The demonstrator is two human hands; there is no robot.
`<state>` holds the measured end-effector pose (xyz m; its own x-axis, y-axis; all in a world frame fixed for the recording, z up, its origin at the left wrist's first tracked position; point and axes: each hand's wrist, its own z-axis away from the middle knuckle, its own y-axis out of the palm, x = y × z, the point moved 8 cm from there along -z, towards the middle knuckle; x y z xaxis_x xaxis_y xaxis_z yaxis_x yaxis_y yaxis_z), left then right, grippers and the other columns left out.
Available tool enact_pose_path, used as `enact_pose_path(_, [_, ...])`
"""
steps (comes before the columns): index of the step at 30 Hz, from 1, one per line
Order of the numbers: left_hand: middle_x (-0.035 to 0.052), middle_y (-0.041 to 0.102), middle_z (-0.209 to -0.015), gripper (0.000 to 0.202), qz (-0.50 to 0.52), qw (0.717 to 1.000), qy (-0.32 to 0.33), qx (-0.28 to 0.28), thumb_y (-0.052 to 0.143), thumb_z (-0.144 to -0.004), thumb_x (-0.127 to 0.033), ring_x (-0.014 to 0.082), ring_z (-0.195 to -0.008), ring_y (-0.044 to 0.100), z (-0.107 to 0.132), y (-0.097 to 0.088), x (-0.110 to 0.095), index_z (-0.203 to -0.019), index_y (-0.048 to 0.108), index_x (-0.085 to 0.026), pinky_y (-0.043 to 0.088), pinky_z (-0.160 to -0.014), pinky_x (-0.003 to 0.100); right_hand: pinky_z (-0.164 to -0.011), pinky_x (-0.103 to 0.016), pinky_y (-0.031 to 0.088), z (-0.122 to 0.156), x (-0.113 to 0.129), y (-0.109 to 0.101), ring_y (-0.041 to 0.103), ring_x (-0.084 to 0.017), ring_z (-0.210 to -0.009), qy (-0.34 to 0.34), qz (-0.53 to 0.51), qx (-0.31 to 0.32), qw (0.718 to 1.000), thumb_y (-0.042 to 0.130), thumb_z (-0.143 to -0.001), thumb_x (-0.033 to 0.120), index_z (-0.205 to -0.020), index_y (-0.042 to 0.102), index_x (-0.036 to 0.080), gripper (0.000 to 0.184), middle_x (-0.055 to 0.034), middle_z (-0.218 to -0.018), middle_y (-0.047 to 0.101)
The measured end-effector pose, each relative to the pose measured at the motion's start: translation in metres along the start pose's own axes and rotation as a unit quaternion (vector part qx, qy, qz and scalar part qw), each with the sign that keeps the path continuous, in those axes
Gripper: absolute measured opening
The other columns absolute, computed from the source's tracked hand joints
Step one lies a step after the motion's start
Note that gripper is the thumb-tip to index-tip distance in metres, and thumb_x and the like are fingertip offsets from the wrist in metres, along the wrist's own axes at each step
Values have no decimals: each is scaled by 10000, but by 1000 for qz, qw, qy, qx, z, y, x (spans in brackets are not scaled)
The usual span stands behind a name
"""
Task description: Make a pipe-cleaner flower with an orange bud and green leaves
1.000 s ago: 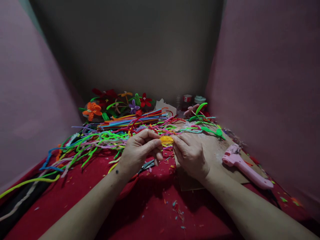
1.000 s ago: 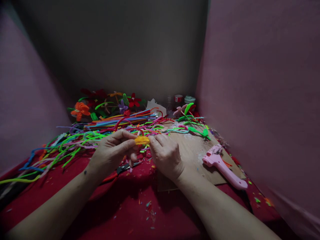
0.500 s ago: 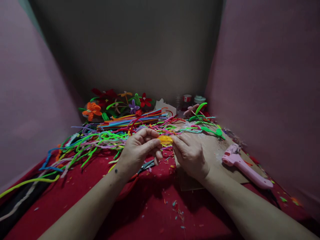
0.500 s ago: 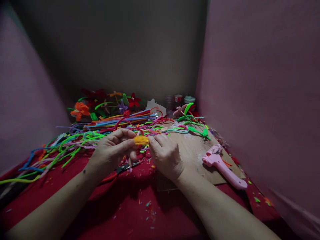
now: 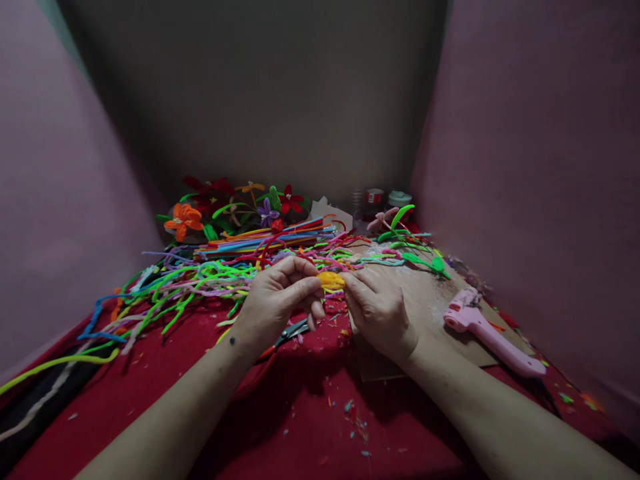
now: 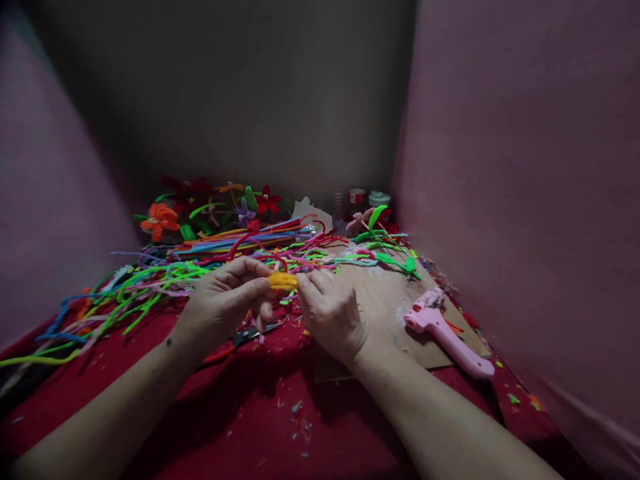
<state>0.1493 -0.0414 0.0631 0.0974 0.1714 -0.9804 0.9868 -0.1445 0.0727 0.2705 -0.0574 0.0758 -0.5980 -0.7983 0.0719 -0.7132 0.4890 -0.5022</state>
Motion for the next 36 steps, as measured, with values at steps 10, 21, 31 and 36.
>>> enact_pose_path(10, [-53, 562, -573, 274, -37, 998, -8, -50, 638, -721, -273, 95, -393, 543, -1, -7, -2, -937, 500, -173, 446, -351, 191, -475, -236, 342, 17, -53, 32, 441, -103, -479, 388, -383, 41, 837, 488, -769, 220, -586, 584, 154, 217, 14, -522, 509])
enact_pose_path(21, [-32, 582, -599, 207, -96, 991, -20, -87, 651, -701, -266, 65, -389, 515, 0, -10, 0, -843, 553, -153, 387, -327, 148, -371, -187, 323, 35, -47, 62, 450, -71, -393, 520, -567, 75, 635, 606, -653, 231, -605, 603, 130, 111, 16, -495, 555])
enact_pose_path(31, [-27, 581, -602, 159, -123, 986, 10, -108, 629, -721, -264, 70, -416, 520, -1, -13, -1, -812, 564, -150, 410, -377, 165, -365, -180, 340, 41, -33, 68, 443, -57, -373, 529, -580, 123, 607, 615, -661, 260, -632, 606, 131, 133, 24, -513, 567])
enact_pose_path(36, [-34, 554, -552, 119, -157, 983, 1, -97, 609, -728, -239, 55, -398, 473, -1, -12, 2, -770, 557, -140, 380, -366, 154, -358, -174, 336, 45, -30, 71, 477, -64, -386, 557, -573, 139, 585, 623, -656, 273, -705, 620, 129, 152, 7, -557, 594])
